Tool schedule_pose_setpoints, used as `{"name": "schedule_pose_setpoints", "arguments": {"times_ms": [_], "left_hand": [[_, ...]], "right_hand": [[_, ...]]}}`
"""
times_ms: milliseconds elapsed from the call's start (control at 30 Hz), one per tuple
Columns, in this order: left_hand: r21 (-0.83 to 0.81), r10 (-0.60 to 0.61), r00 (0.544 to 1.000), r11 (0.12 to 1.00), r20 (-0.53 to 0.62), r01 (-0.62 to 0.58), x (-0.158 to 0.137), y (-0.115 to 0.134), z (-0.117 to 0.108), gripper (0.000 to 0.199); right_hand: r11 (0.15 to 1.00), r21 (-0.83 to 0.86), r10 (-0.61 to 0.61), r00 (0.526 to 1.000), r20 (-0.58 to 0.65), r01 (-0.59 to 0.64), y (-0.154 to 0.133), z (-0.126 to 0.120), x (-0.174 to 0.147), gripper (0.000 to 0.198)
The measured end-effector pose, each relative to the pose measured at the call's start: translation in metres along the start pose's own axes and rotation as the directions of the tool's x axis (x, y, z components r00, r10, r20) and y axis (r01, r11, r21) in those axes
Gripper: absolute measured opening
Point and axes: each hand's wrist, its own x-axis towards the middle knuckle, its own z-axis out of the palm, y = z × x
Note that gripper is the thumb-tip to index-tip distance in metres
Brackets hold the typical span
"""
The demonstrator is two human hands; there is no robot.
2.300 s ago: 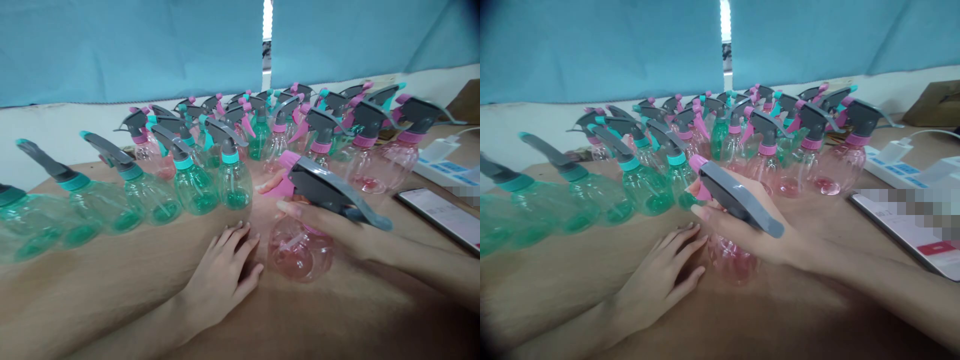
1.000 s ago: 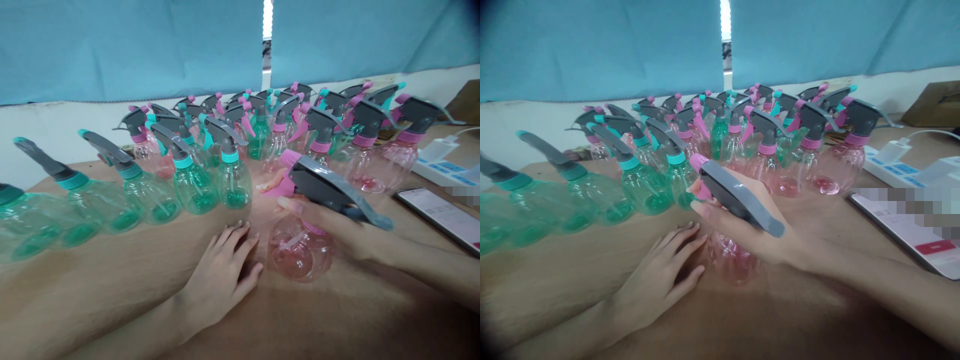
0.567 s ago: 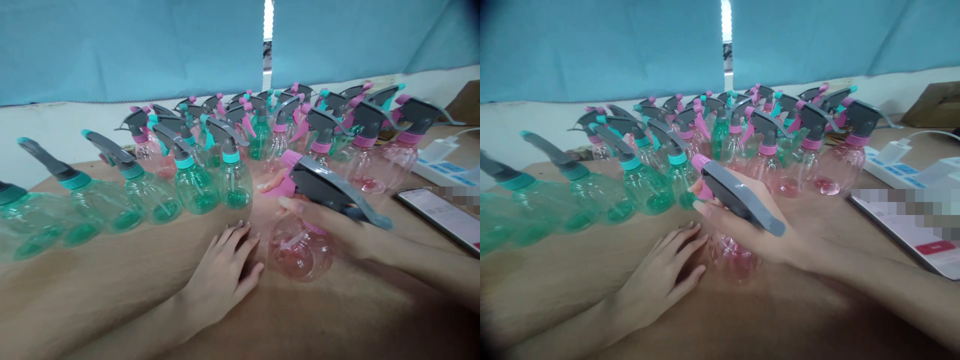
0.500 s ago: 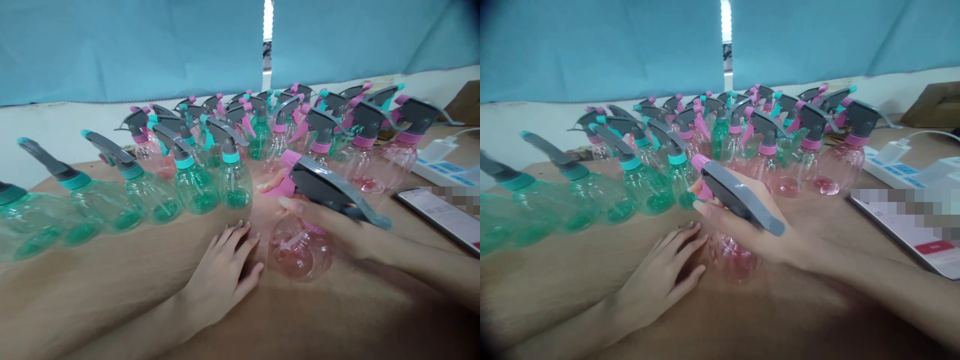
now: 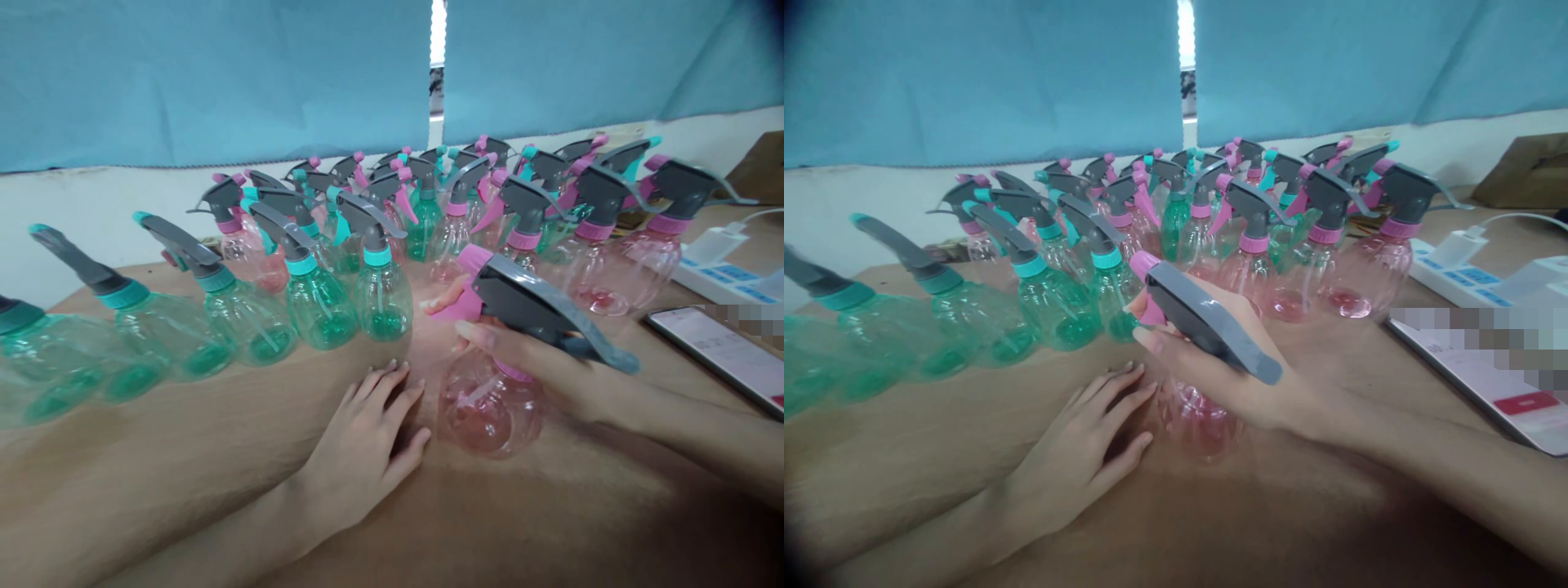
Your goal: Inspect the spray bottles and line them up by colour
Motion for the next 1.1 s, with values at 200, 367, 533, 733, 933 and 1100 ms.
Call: {"name": "schedule_pose_setpoints", "arguments": {"times_ms": [200, 367, 533, 733, 933, 1100], "left_hand": [[0.006, -0.014, 0.999, 1.000, 0.038, 0.014, 0.0005, 0.0011, -0.0005, 0.041], [0.007, -0.005, 1.000, 1.000, 0.022, 0.005, 0.0006, 0.0006, 0.0001, 0.040], [0.003, -0.007, 1.000, 1.000, 0.019, 0.007, 0.0009, 0.0009, -0.0004, 0.040], [0.010, -0.019, 0.999, 1.000, 0.034, 0.019, 0.0013, 0.0006, -0.0002, 0.041], [0.012, -0.017, 0.999, 1.000, 0.036, 0.016, 0.0012, 0.0001, 0.0002, 0.041], [0.013, -0.019, 0.999, 1.000, 0.046, 0.019, 0.0019, 0.0013, -0.0015, 0.042]], "right_hand": [[0.998, -0.027, 0.059, 0.996, 0.063, -0.057, -0.0010, -0.0016, -0.0008, 0.023], [1.000, -0.009, -0.020, 1.000, -0.024, 0.020, -0.0011, -0.0001, 0.0014, 0.018], [0.998, 0.027, 0.048, 0.998, 0.048, -0.050, 0.0000, 0.0001, 0.0014, 0.018], [0.999, -0.022, 0.031, 0.999, 0.024, -0.030, -0.0039, 0.0002, 0.0008, 0.019], [1.000, 0.016, 0.023, 0.999, 0.022, -0.023, -0.0042, -0.0010, -0.0003, 0.017], [0.999, -0.004, 0.038, 0.999, 0.030, -0.038, -0.0021, -0.0014, -0.0007, 0.014]]}}
